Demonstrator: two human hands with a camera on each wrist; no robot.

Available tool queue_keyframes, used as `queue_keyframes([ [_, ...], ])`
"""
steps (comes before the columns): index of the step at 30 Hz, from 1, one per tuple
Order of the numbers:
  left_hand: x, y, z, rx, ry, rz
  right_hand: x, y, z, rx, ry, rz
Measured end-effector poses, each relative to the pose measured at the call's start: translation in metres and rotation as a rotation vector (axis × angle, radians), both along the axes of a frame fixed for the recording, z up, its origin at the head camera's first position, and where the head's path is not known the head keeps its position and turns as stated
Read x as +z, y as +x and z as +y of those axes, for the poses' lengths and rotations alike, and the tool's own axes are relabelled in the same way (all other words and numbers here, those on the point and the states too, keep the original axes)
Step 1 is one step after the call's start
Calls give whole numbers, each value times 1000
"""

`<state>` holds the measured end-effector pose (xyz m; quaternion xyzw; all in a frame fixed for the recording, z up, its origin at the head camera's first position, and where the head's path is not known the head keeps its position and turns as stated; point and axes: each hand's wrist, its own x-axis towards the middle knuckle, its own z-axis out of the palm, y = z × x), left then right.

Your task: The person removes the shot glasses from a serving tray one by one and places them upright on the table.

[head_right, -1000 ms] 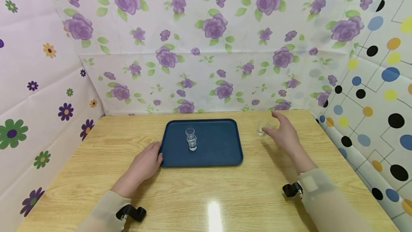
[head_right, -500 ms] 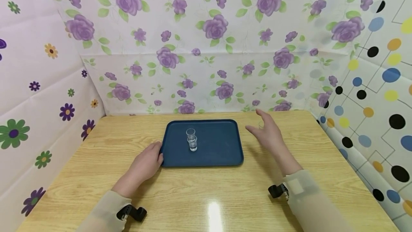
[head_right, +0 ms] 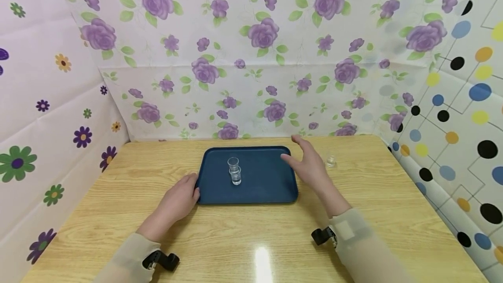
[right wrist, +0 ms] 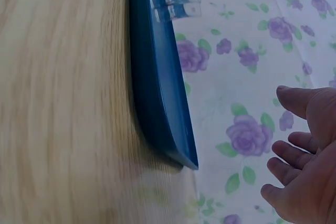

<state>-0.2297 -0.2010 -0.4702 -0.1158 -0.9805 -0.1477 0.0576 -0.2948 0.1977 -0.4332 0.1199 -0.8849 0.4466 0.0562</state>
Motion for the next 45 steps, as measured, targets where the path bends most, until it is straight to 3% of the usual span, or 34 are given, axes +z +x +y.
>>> queue_keyframes([
  [8,1,0,2,9,0,-16,-4,3,-23,56,6,-6],
  [17,-1,0,0,-4,-5,13,-10,6,-47,119,13,-25],
  [32,0,3,1,3,-5,9,-17,8,-78,253,-2,-127],
  [45,-1,-1,1,11,-5,-18,-26,5,-101,287,-20,-144],
])
